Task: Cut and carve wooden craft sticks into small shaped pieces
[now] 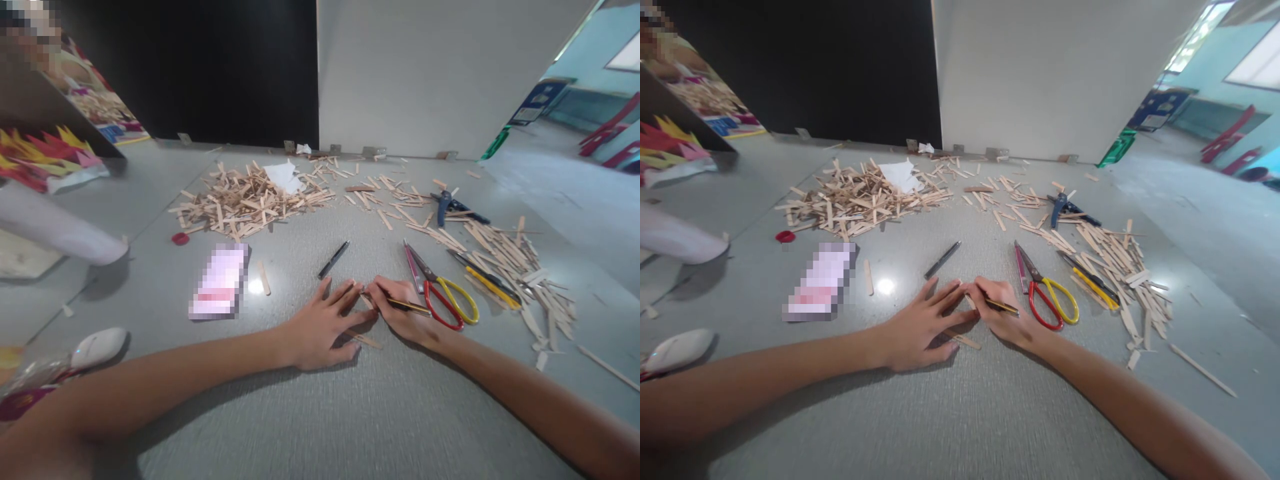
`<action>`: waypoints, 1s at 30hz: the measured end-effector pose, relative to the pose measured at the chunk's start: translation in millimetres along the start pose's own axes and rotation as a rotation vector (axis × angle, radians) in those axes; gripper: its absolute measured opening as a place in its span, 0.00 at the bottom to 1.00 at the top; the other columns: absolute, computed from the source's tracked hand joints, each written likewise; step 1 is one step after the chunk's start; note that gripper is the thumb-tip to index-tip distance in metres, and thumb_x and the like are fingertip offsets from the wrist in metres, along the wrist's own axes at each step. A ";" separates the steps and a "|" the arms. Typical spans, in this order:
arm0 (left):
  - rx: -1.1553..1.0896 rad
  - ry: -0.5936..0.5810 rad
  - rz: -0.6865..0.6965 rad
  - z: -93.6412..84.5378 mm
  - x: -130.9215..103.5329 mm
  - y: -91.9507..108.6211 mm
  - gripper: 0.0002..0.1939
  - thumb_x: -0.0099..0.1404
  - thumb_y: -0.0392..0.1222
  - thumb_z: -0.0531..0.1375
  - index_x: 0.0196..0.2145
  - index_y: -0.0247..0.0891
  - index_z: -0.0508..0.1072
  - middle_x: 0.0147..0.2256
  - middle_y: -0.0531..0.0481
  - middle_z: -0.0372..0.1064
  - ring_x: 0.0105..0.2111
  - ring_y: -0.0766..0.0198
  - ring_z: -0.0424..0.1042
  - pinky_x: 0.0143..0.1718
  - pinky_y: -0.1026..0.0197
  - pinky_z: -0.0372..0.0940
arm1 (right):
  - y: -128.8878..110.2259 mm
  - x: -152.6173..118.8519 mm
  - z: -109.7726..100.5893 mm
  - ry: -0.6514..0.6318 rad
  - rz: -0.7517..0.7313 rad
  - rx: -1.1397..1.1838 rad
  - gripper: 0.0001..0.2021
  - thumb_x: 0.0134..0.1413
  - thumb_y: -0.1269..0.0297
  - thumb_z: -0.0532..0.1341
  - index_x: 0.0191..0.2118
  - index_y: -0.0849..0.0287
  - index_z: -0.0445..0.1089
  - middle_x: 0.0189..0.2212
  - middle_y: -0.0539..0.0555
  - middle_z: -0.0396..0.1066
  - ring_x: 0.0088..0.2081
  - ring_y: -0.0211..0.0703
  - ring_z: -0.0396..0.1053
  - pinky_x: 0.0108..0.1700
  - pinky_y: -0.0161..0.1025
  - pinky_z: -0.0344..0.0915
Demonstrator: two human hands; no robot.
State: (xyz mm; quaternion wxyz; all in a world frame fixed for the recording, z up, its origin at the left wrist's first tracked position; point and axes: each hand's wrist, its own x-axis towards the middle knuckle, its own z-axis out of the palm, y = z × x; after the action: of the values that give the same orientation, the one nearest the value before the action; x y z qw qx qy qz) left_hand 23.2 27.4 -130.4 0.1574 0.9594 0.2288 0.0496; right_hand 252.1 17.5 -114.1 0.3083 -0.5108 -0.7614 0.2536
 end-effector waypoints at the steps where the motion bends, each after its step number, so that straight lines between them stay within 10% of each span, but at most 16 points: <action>1: 0.001 -0.001 -0.001 0.0 0.2 0.2 0.36 0.75 0.54 0.61 0.75 0.48 0.59 0.78 0.34 0.43 0.77 0.32 0.44 0.72 0.23 0.42 | 0.1 -0.1 0.2 0.002 0.002 -0.002 0.22 0.76 0.53 0.49 0.26 0.51 0.56 0.20 0.47 0.64 0.22 0.40 0.63 0.28 0.37 0.59; 22: 0.014 -0.042 0.004 -5.7 3.8 3.2 0.37 0.74 0.54 0.62 0.75 0.42 0.59 0.78 0.28 0.40 0.77 0.30 0.42 0.72 0.21 0.41 | -2.3 1.2 1.3 0.034 -0.010 -0.019 0.24 0.76 0.51 0.48 0.25 0.52 0.56 0.19 0.48 0.64 0.22 0.40 0.65 0.28 0.37 0.60; 30: 0.007 -0.040 0.041 -3.4 5.4 1.4 0.41 0.75 0.69 0.55 0.77 0.48 0.55 0.78 0.31 0.41 0.77 0.29 0.42 0.71 0.20 0.42 | -3.2 0.1 2.2 0.036 -0.051 -0.009 0.26 0.77 0.47 0.44 0.25 0.51 0.52 0.18 0.46 0.57 0.21 0.39 0.58 0.27 0.38 0.57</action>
State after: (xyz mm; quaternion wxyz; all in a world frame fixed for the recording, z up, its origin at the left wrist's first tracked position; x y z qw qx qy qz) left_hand 28.1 29.7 -126.7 0.1577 0.9651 0.2063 0.0328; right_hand 248.4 16.4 -113.3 0.3259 -0.4970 -0.7696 0.2333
